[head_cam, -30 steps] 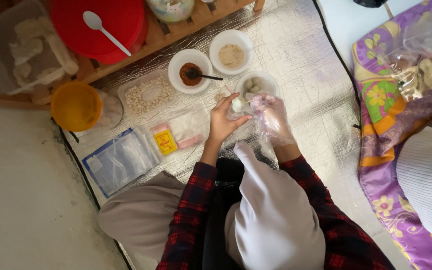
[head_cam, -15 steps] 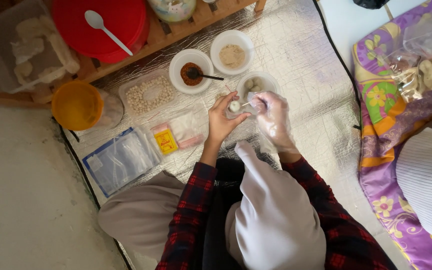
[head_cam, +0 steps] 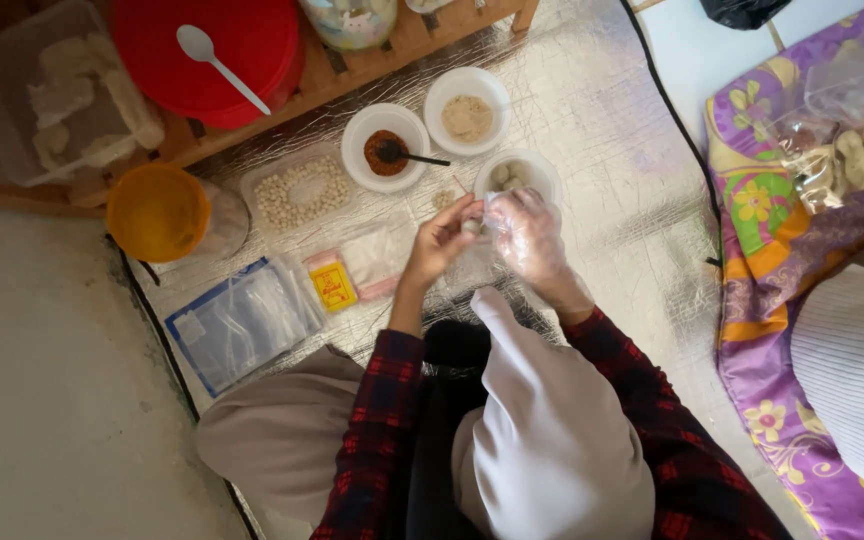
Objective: The person places small snacks and food items from containers into plastic bags, sealing some and arranging others on the floor. They use a small spoon to transfer items and handle various small plastic pouches and bags by hand.
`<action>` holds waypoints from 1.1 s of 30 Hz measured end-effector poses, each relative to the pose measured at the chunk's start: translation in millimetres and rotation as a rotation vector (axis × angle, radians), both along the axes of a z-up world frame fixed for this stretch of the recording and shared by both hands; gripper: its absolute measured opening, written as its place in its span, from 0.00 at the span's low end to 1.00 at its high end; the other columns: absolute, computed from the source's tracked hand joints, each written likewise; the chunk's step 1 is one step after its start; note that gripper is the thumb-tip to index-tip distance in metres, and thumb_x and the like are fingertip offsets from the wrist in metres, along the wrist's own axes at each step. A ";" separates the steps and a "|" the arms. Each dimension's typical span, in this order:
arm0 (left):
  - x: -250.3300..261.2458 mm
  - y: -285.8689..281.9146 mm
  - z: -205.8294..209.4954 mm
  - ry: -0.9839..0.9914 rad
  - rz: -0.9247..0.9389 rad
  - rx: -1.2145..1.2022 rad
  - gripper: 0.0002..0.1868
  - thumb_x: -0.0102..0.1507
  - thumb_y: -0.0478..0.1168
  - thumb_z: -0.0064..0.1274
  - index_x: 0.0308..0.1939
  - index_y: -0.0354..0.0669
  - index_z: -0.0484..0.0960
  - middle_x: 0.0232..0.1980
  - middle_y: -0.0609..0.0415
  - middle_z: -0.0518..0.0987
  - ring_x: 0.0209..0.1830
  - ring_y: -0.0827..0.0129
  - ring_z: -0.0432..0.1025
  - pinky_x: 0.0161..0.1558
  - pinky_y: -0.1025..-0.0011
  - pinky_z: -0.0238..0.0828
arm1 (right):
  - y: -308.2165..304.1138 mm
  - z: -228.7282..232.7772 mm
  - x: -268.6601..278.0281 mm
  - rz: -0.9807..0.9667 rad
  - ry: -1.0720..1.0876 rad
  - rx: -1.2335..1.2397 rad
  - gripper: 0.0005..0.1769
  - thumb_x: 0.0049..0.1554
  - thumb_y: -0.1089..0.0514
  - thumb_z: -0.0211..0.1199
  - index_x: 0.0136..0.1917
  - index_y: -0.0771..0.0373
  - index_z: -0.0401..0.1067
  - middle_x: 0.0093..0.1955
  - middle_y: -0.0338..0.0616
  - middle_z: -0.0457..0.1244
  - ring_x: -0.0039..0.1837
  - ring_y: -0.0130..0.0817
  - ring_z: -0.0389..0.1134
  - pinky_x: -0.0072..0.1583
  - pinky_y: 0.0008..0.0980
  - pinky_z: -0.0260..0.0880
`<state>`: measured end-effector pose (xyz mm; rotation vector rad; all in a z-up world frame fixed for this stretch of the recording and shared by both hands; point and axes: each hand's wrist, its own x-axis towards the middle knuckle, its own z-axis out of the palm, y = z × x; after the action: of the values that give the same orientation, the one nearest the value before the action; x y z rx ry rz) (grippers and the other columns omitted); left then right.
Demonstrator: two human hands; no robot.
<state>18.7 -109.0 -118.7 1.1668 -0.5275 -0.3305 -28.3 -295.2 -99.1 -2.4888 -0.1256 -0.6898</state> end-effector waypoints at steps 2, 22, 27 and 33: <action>5.9 13.6 26.0 0.317 -0.117 0.002 0.23 0.69 0.34 0.51 0.70 0.40 0.73 0.62 0.49 0.81 0.29 0.90 0.72 0.29 0.91 0.68 | -9.7 -17.2 3.4 0.112 0.057 0.045 0.18 0.43 0.69 0.65 0.45 0.52 0.72 0.43 0.37 0.62 0.48 0.43 0.68 0.52 0.39 0.70; 5.9 -8.5 78.9 -0.024 0.304 0.135 0.04 0.62 0.31 0.61 0.35 0.45 0.89 0.30 0.57 0.82 0.33 0.78 0.71 0.44 0.77 0.70 | 15.2 19.6 5.9 0.067 -0.376 -0.316 0.06 0.58 0.64 0.61 0.43 0.51 0.72 0.46 0.37 0.60 0.42 0.33 0.64 0.43 0.30 0.71; -3.6 -13.1 94.1 0.006 0.376 0.108 0.04 0.62 0.30 0.60 0.35 0.43 0.88 0.31 0.54 0.82 0.38 0.74 0.74 0.48 0.72 0.72 | 27.9 77.3 12.2 0.019 -0.449 -0.288 0.07 0.59 0.64 0.60 0.41 0.52 0.73 0.44 0.37 0.61 0.39 0.32 0.64 0.41 0.29 0.71; 8.2 5.6 114.7 -0.401 0.094 0.262 0.30 0.59 0.42 0.66 0.65 0.44 0.78 0.63 0.40 0.77 0.69 0.42 0.67 0.70 0.45 0.59 | 18.1 113.9 21.7 0.180 -0.318 0.105 0.09 0.58 0.64 0.69 0.42 0.58 0.69 0.42 0.39 0.57 0.42 0.40 0.65 0.41 0.35 0.70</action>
<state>26.9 -103.4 -4.1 1.5195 -0.7923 -0.0821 -6.6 -277.1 14.8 -2.2197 -0.4139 -0.9820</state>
